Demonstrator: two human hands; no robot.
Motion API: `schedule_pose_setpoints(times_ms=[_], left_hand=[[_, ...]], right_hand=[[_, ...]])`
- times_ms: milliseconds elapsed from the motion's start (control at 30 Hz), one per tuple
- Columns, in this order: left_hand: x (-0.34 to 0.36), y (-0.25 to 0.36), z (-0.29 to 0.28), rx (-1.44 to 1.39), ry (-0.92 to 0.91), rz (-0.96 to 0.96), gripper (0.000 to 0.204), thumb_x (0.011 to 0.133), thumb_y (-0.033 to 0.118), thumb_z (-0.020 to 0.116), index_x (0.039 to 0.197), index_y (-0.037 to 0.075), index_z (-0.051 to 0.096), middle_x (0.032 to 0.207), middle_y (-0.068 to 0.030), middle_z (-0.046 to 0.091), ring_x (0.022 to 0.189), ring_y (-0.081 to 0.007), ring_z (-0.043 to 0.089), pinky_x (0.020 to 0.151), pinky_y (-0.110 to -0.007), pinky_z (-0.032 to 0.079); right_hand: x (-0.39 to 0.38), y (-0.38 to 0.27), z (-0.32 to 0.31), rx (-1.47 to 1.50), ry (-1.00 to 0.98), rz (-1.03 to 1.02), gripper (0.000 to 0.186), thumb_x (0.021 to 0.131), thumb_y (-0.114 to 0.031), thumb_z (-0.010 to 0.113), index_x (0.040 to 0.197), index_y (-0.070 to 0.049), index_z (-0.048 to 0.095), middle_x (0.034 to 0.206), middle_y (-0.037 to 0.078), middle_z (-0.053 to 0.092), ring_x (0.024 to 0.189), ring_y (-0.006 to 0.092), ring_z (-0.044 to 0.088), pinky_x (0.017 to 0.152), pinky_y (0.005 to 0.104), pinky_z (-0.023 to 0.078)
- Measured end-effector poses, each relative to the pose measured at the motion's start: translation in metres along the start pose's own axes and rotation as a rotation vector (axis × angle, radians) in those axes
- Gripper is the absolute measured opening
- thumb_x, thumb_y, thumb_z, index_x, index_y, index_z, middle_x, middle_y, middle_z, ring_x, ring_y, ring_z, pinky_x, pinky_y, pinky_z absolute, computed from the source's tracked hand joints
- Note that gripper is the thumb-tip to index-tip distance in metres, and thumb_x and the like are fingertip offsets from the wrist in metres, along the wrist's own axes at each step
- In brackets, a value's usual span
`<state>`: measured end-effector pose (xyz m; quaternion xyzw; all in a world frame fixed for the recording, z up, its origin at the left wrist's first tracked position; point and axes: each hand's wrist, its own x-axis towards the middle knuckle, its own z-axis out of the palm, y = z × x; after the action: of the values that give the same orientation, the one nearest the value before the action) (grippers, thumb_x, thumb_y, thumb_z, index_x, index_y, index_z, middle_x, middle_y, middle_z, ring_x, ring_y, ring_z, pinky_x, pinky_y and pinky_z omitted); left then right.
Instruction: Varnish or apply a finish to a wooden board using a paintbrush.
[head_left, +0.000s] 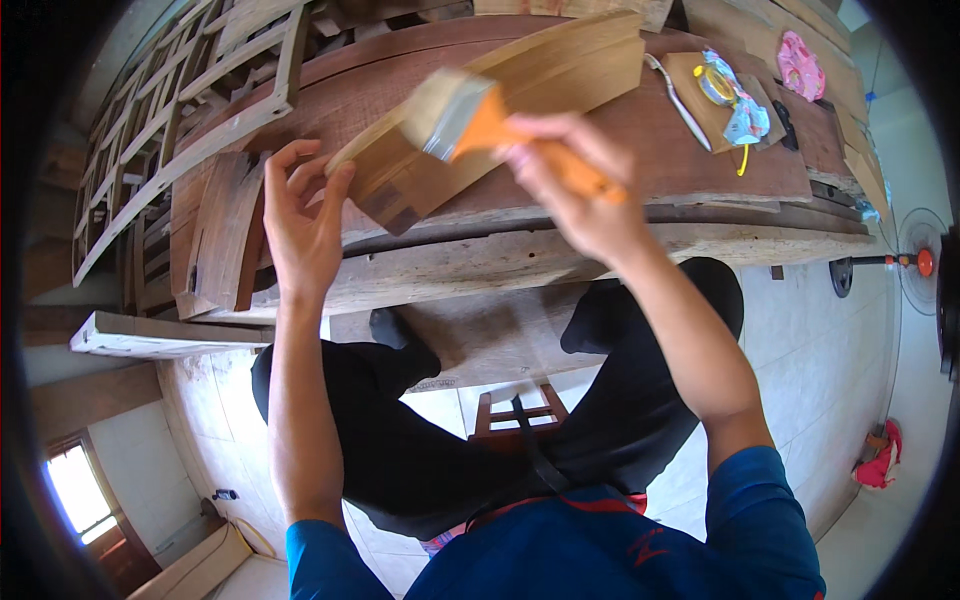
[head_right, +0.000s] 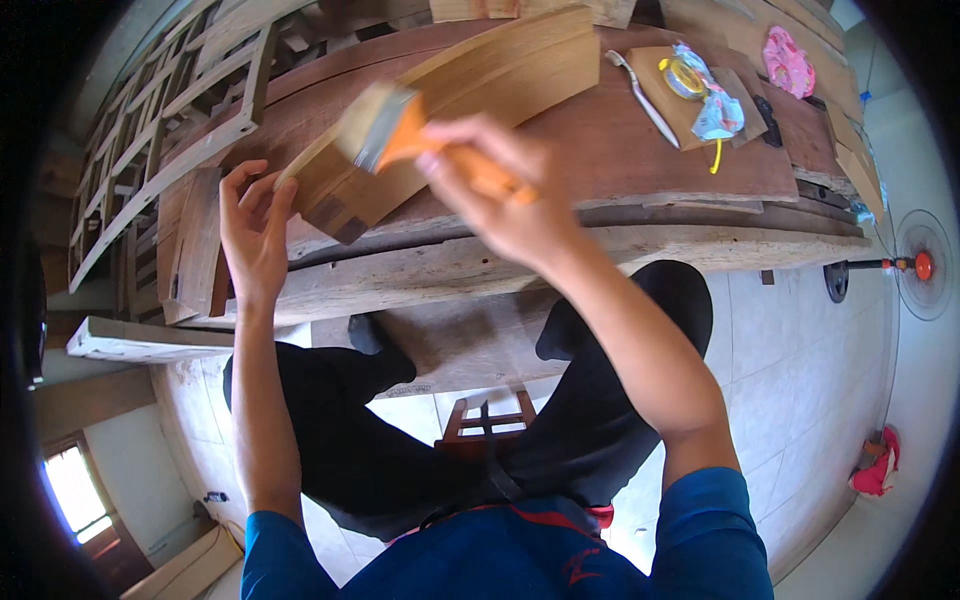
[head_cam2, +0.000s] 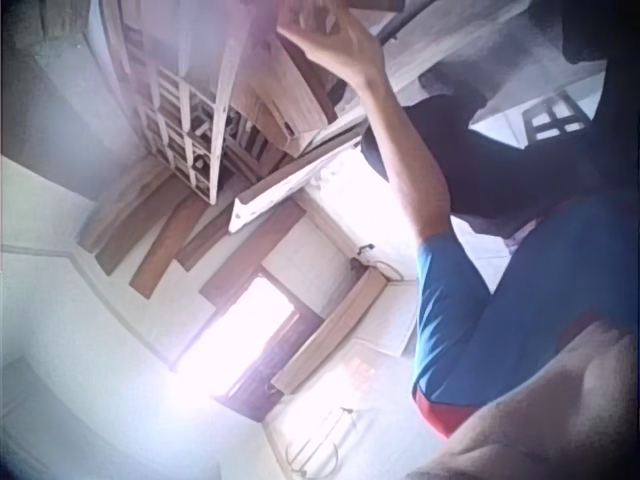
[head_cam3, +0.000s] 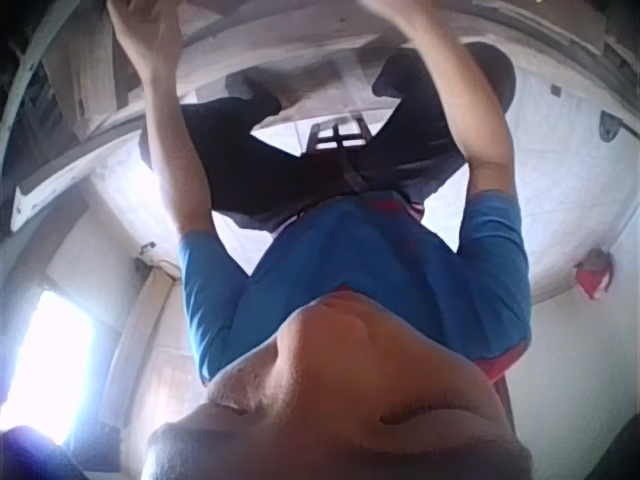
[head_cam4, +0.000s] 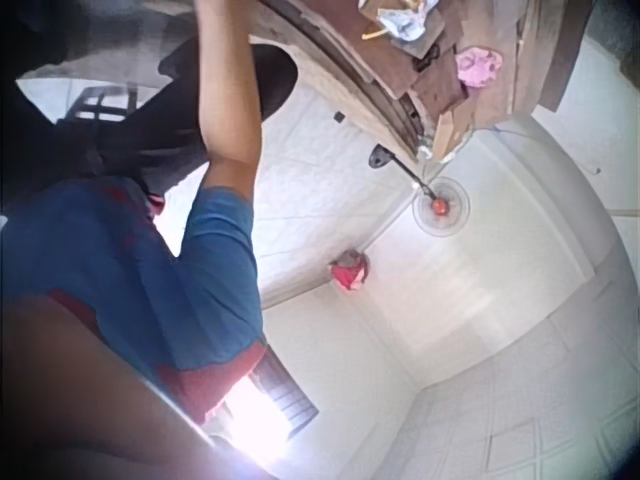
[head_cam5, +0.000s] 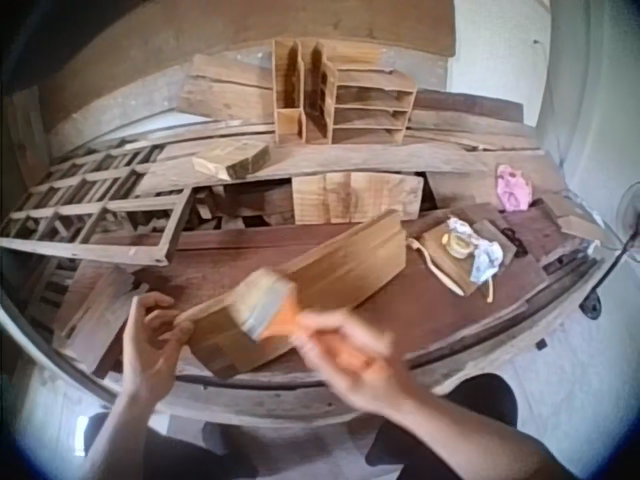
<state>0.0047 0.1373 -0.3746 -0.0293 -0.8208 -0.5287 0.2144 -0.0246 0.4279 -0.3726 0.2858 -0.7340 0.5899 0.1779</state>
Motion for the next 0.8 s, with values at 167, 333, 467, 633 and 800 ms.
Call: schedule_pose_setpoints(times_ms=[167, 333, 467, 633, 800], left_hand=[[0.006, -0.012, -0.005, -0.050, 0.003, -0.059, 0.032, 0.104, 0.016, 0.071, 0.130, 0.004, 0.057, 0.111, -0.0110, 0.072, 0.102, -0.0150, 0.070, 0.087, -0.028, 0.058], [0.008, -0.007, -0.006, -0.004, -0.040, -0.031, 0.021, 0.102, 0.016, 0.075, 0.117, 0.002, 0.068, 0.108, -0.0066, 0.073, 0.102, -0.0115, 0.068, 0.088, -0.025, 0.055], [0.009, -0.015, -0.010, -0.032, -0.037, -0.059, 0.023, 0.100, 0.015, 0.077, 0.117, 0.002, 0.069, 0.106, -0.0075, 0.075, 0.102, -0.0126, 0.070, 0.084, -0.027, 0.057], [0.005, -0.006, -0.015, -0.029, -0.061, -0.052, 0.032, 0.093, 0.017, 0.085, 0.117, 0.001, 0.070, 0.108, -0.0082, 0.076, 0.098, -0.0145, 0.073, 0.085, -0.029, 0.060], [0.003, 0.002, -0.011, 0.103, -0.090, 0.042, 0.034, 0.089, 0.016, 0.087, 0.116, 0.002, 0.072, 0.108, -0.0101, 0.079, 0.102, -0.0155, 0.075, 0.082, -0.031, 0.062]], right_hand=[[-0.009, -0.009, 0.008, -0.175, -0.475, -0.025, 0.023, 0.097, -0.013, 0.076, 0.120, -0.009, 0.076, 0.100, 0.005, 0.080, 0.087, 0.0138, 0.076, 0.072, 0.0267, 0.060], [0.021, 0.008, -0.044, -0.029, 0.018, 0.216, 0.025, 0.103, -0.024, 0.071, 0.122, -0.008, 0.072, 0.107, 0.009, 0.081, 0.089, 0.0138, 0.077, 0.071, 0.0260, 0.060], [-0.005, 0.003, 0.011, -0.026, -0.130, -0.044, 0.022, 0.103, -0.023, 0.071, 0.120, -0.010, 0.070, 0.108, 0.008, 0.080, 0.087, 0.0146, 0.077, 0.070, 0.0275, 0.060], [0.005, 0.004, -0.017, 0.042, -0.374, -0.018, 0.026, 0.104, -0.019, 0.068, 0.127, -0.006, 0.070, 0.101, 0.009, 0.081, 0.083, 0.0151, 0.077, 0.070, 0.0271, 0.059], [0.016, 0.011, -0.041, -0.051, 0.003, 0.208, 0.030, 0.111, -0.019, 0.058, 0.132, 0.002, 0.063, 0.108, 0.017, 0.078, 0.096, 0.0174, 0.074, 0.072, 0.0272, 0.056]])
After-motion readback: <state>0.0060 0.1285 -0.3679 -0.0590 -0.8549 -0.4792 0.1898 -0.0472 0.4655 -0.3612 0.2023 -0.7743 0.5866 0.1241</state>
